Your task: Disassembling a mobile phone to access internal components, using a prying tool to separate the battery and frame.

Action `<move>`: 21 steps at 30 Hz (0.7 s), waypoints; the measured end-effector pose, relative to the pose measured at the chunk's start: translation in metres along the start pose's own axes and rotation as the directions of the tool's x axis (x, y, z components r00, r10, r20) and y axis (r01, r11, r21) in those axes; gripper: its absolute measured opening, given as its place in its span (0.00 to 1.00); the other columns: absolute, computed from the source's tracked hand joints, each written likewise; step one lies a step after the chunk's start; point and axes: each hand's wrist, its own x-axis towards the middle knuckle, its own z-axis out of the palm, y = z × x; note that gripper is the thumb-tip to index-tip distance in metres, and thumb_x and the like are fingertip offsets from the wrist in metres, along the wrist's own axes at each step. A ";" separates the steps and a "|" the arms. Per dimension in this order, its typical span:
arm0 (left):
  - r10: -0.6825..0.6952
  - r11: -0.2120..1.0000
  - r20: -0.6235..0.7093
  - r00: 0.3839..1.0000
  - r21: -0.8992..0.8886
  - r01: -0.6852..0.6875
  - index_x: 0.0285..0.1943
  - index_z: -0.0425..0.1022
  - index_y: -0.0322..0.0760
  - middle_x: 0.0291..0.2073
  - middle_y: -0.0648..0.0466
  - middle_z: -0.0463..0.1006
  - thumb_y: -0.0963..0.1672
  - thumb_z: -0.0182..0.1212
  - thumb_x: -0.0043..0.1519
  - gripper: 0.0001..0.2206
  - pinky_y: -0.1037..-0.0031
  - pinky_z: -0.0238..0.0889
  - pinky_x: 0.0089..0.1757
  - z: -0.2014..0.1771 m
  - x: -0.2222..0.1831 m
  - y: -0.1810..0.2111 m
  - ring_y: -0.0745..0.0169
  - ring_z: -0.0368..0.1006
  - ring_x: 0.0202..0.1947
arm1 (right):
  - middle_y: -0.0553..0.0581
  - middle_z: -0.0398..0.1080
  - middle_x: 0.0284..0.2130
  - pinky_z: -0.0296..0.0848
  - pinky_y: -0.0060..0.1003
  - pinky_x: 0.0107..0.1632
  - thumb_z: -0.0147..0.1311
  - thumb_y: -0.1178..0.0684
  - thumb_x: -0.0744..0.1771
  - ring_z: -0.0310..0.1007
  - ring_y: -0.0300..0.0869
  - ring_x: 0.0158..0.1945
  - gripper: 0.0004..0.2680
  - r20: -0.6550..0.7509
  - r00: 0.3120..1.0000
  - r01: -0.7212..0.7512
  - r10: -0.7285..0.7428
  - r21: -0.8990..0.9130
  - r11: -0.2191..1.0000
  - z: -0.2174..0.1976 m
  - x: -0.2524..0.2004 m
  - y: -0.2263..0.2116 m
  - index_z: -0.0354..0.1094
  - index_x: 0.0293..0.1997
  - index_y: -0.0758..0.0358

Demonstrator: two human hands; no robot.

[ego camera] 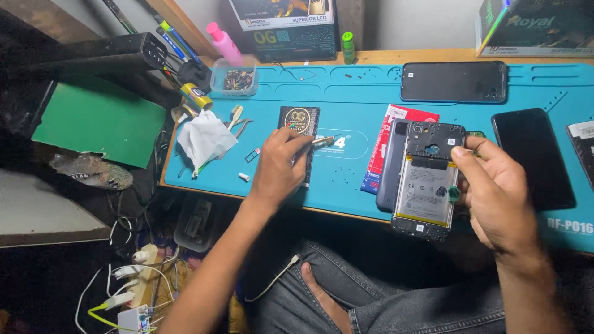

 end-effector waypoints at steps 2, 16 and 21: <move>0.009 1.000 -0.011 1.000 0.022 -0.008 0.54 0.84 0.30 0.38 0.46 0.76 0.35 0.65 0.65 0.10 0.59 0.66 0.41 0.009 0.002 -0.004 0.48 0.70 0.38 | 0.53 0.76 0.40 0.71 0.36 0.26 0.49 0.53 0.75 0.71 0.36 0.30 0.05 0.004 1.000 0.022 -0.022 -0.010 1.000 0.002 -0.001 0.003 0.66 0.57 0.57; -0.479 0.695 0.137 0.867 -0.543 0.470 0.50 0.90 0.46 0.37 0.56 0.86 0.43 0.71 0.63 0.08 0.75 0.75 0.41 0.005 0.006 0.097 0.69 0.80 0.40 | 0.59 0.78 0.29 0.78 0.31 0.36 0.52 0.59 0.72 0.77 0.36 0.32 0.08 0.053 0.967 0.251 -0.249 -0.045 0.967 0.016 -0.011 -0.004 0.78 0.54 0.63; -0.489 0.630 0.140 0.861 -0.627 0.459 0.52 0.90 0.43 0.38 0.54 0.85 0.42 0.72 0.63 0.09 0.78 0.73 0.39 0.012 0.015 0.142 0.69 0.81 0.40 | 0.64 0.80 0.35 0.84 0.38 0.37 0.62 0.58 0.69 0.83 0.42 0.37 0.07 0.139 0.944 0.310 -0.300 -0.059 0.949 0.020 -0.014 -0.010 0.78 0.50 0.68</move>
